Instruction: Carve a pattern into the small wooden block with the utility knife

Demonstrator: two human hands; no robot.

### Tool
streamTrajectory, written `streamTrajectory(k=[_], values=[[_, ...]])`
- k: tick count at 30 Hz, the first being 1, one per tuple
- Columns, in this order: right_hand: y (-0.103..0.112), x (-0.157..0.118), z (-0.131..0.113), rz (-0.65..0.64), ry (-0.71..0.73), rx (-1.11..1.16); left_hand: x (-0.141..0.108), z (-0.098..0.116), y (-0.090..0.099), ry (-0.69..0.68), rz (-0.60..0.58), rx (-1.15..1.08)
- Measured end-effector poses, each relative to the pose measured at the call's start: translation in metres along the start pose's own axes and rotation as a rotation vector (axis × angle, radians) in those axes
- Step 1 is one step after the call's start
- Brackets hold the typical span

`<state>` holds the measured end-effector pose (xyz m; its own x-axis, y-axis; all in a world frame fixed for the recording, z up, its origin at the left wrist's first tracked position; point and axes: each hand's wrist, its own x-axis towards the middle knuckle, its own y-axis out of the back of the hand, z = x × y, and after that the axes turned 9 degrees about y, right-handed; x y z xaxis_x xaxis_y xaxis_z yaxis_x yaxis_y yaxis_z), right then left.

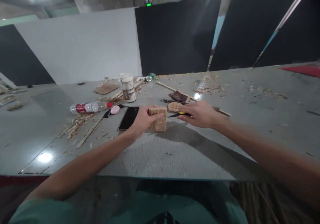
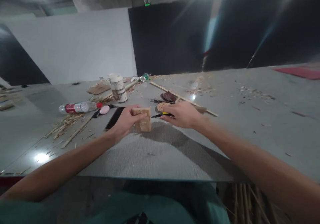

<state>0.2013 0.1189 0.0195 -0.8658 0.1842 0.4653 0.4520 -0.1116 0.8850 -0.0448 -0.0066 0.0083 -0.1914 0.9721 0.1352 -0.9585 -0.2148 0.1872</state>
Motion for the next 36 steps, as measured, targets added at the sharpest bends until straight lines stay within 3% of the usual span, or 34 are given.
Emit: streamTrajectory(k=[5,9,18,36], values=[[-0.030,0.006,0.001,0.000,-0.014,-0.107,0.004,-0.018,0.008,-0.125,0.072,0.144],[-0.031,-0.003,-0.008,0.003,-0.055,-0.180,0.004,-0.020,0.014,-0.238,0.151,0.289],[-0.032,-0.001,-0.024,-0.027,-0.116,-0.276,0.003,-0.022,0.014,-0.406,0.107,0.500],[-0.041,-0.004,-0.024,-0.120,-0.163,-0.215,0.003,-0.019,0.018,-0.464,0.041,0.544]])
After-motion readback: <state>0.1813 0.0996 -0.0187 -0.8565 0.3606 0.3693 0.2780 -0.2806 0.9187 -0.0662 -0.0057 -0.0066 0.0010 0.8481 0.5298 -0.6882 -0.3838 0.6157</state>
